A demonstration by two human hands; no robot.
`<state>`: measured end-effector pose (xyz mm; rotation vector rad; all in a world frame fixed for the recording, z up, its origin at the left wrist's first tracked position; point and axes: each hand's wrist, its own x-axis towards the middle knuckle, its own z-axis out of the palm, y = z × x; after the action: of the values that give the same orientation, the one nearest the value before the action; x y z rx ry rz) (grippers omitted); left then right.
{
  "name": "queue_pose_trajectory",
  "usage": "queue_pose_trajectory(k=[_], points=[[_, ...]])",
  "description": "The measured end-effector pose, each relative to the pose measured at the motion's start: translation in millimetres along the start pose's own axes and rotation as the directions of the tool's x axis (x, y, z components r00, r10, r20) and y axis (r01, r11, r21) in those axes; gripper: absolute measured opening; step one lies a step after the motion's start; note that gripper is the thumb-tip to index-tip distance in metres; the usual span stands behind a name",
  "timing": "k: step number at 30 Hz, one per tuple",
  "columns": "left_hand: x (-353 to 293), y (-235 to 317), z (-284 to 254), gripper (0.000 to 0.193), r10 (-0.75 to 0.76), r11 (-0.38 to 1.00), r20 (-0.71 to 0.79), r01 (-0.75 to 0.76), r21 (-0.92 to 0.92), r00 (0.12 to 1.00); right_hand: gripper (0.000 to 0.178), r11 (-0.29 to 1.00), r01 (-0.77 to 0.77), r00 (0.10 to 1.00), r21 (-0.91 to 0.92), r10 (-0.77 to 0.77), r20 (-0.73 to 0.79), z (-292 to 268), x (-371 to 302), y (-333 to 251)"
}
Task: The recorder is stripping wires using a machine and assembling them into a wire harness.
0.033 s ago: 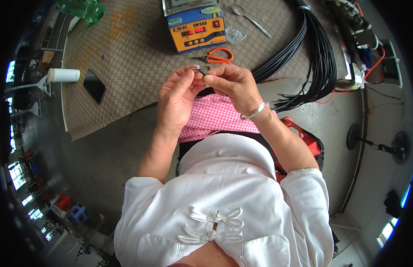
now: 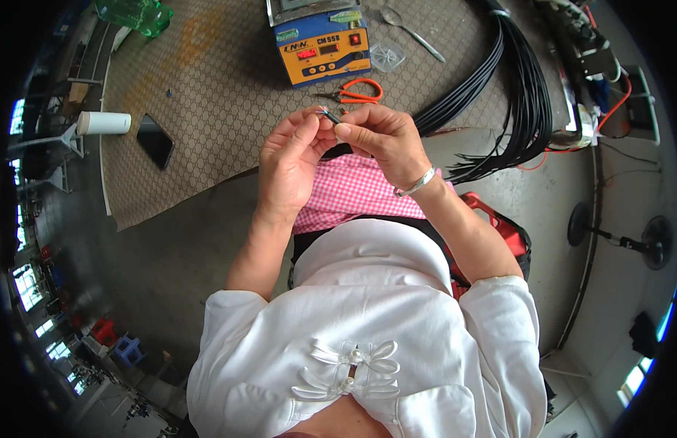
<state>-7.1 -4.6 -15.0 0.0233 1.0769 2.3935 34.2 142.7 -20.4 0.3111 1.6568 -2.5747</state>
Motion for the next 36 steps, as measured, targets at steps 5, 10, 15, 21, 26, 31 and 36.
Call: queue_pose_trajectory(k=[5,10,15,21,26,31,36], points=[[4,2,-5,0.014,-0.083,0.988,0.018,0.085,-0.133,0.996,0.01,0.999,-0.043,0.999,0.033,0.042,0.007,2,2,-4],[9,1,-9,0.013,-0.119,0.978,0.049,0.126,-0.169,0.992,0.01,0.998,-0.051,0.999,0.045,0.051,0.01,2,4,-2],[12,-1,-11,0.013,-0.127,0.974,0.073,0.138,-0.178,0.989,0.01,0.996,-0.067,0.998,0.06,0.066,0.023,0,7,-1],[17,-4,-13,0.014,-0.122,0.979,0.063,0.131,-0.159,0.991,0.01,0.994,-0.074,0.997,0.074,0.073,0.018,-3,11,1],[21,-2,-15,0.016,-0.176,0.972,-0.013,0.171,-0.162,0.984,0.013,0.957,0.073,0.985,-0.281,-0.113,-0.131,-35,31,-20],[22,-12,-31,0.016,-0.204,0.978,-0.105,0.196,-0.077,0.973,0.01,0.149,0.108,0.878,-0.983,-0.477,0.024,-97,81,-41],[21,-21,-38,0.015,-0.259,0.964,-0.132,0.248,-0.093,0.957,0.009,-0.274,0.023,0.941,-0.961,-0.318,0.113,-112,113,-34]])
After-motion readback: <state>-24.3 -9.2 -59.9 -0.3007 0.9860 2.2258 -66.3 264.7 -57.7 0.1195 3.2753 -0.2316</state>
